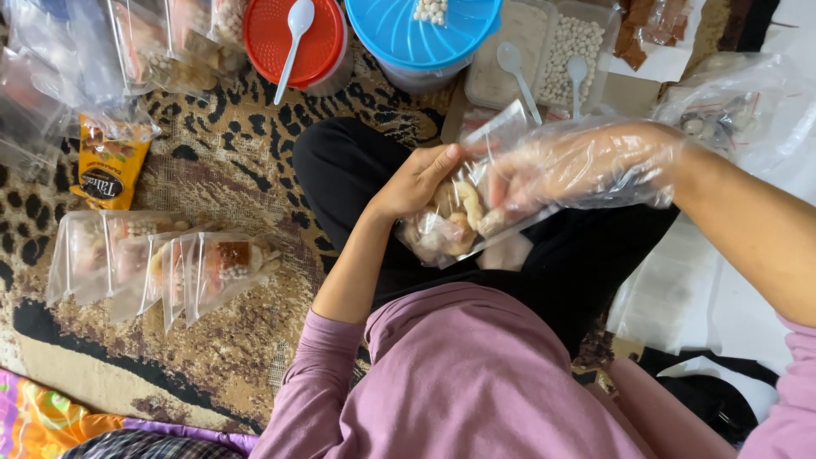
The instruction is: A person wearing plastic gloves is manually packaging various snack items, including crackers and nuts, into small plastic bags while sitting on the floor.
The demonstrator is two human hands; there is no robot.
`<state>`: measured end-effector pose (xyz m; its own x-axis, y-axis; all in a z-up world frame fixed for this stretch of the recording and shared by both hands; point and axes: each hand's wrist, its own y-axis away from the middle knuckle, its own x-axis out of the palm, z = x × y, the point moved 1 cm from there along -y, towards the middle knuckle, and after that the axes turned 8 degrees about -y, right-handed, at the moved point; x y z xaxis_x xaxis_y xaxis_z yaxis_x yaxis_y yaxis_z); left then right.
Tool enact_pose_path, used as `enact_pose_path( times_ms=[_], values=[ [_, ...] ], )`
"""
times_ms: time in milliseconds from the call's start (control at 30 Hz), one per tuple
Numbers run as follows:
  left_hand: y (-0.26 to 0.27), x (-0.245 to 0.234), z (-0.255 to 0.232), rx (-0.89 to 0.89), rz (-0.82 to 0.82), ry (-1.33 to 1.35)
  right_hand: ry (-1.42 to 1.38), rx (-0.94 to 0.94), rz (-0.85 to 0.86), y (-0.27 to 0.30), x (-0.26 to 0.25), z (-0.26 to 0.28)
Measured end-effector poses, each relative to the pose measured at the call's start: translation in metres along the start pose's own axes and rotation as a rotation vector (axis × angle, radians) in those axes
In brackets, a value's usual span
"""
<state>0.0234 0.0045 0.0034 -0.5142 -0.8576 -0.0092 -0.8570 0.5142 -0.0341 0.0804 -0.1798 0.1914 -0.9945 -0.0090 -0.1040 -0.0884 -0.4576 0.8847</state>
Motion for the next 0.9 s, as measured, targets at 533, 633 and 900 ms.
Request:
enact_pose_path(
  times_ms=[533, 633, 900],
  values=[
    [0.008, 0.002, 0.018, -0.076, 0.154, 0.295, 0.002, 0.128, -0.399, 0.009, 0.005, 0.001],
    [0.009, 0.002, 0.019, -0.137, 0.244, 0.397, -0.004, 0.146, -0.297, 0.007, 0.006, -0.005],
    [0.008, -0.001, 0.008, -0.139, 0.283, 0.278, 0.155, 0.294, -0.164, 0.011, 0.004, 0.002]
  ],
)
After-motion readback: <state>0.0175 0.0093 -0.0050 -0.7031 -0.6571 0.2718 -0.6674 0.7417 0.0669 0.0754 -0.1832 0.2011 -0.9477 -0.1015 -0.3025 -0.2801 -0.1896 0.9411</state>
